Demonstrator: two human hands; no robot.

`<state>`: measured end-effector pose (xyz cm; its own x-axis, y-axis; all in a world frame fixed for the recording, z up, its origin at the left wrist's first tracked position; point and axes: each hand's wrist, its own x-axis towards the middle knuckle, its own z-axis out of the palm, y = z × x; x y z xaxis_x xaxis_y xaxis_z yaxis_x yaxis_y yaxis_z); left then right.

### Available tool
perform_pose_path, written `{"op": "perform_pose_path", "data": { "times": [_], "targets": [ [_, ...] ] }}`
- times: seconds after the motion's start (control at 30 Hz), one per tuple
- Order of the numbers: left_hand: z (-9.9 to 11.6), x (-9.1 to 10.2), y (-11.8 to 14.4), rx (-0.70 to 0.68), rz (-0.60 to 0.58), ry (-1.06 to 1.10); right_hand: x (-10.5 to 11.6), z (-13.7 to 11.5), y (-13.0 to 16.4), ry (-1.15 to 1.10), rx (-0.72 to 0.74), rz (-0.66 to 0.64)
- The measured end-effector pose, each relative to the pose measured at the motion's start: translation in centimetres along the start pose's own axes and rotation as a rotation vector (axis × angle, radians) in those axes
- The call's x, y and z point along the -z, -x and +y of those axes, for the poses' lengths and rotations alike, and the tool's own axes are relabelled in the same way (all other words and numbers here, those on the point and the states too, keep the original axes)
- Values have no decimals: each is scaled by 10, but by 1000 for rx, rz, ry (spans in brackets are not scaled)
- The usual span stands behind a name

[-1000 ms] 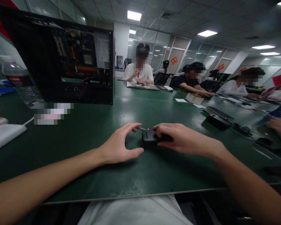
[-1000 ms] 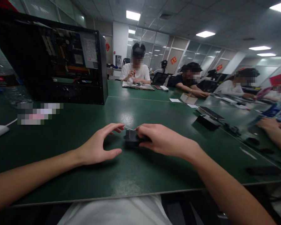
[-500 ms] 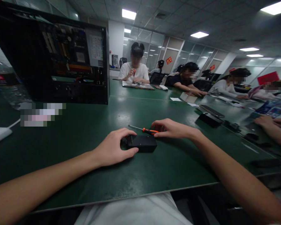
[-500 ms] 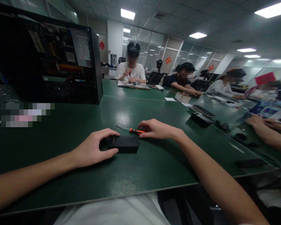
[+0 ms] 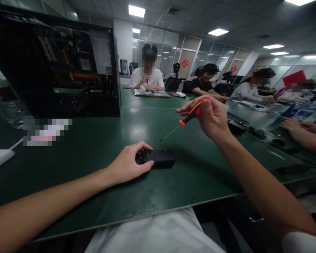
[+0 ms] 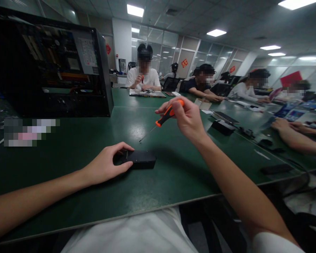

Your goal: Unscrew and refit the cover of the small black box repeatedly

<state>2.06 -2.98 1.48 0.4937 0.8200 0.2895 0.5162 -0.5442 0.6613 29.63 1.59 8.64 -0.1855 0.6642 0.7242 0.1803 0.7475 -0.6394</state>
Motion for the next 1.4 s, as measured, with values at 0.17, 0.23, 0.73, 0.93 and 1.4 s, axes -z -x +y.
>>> {"op": "perform_pose_path", "data": {
  "times": [0.17,0.23,0.73,0.93,1.4],
  "targets": [
    [0,1,3,0,3,-2,-10,-21,-19,-131,-9,-1],
    [0,1,3,-1,3,0,-21,-26,-22,-195,21,33],
    [-1,1,1,-1,18,-9,-59,-18,12,21,2,169],
    [0,2,1,19,3,19,-61,-12,22,-25,49,130],
    [0,3,2,23,0,44,-49,-47,1,-149,278,380]
  ]
}}
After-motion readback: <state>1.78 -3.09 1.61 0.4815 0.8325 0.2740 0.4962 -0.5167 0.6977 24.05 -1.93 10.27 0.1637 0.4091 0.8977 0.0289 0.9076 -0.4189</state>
